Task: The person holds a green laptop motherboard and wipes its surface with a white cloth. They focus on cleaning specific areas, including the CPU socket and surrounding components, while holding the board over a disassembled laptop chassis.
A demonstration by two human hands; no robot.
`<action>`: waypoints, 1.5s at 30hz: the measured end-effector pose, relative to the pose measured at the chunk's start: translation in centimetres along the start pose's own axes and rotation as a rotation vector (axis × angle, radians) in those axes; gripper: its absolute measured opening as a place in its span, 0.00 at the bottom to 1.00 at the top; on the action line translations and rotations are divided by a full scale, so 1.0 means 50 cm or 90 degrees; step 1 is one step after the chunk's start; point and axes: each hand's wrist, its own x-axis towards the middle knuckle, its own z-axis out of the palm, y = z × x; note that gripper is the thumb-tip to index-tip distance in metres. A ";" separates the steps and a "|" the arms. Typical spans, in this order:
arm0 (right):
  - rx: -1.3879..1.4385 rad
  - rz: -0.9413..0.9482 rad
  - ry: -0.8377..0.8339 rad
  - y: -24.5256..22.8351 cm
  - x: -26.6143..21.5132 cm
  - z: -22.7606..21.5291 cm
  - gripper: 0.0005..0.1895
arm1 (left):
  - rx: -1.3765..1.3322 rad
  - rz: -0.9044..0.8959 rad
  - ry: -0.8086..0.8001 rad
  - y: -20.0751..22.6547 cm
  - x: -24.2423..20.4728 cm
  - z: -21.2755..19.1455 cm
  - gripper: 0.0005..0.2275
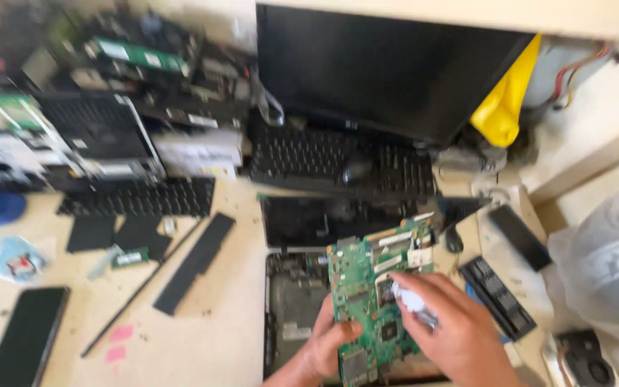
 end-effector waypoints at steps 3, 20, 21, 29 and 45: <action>-0.014 0.015 -0.043 0.018 -0.006 0.007 0.16 | 0.196 0.099 -0.105 0.084 -0.031 0.008 0.29; -0.017 0.156 0.036 0.001 -0.011 0.011 0.06 | 0.094 -0.091 -0.061 0.007 -0.053 -0.011 0.22; -0.016 0.157 0.036 0.008 -0.013 0.017 0.06 | 0.094 -0.091 -0.061 -0.007 -0.048 -0.016 0.22; 0.130 0.304 0.075 -0.010 -0.014 0.018 0.02 | -0.125 -0.356 0.082 0.008 -0.014 0.004 0.37; 0.163 0.367 0.041 -0.023 -0.014 0.033 0.03 | 0.093 0.102 -0.056 -0.017 -0.031 -0.004 0.18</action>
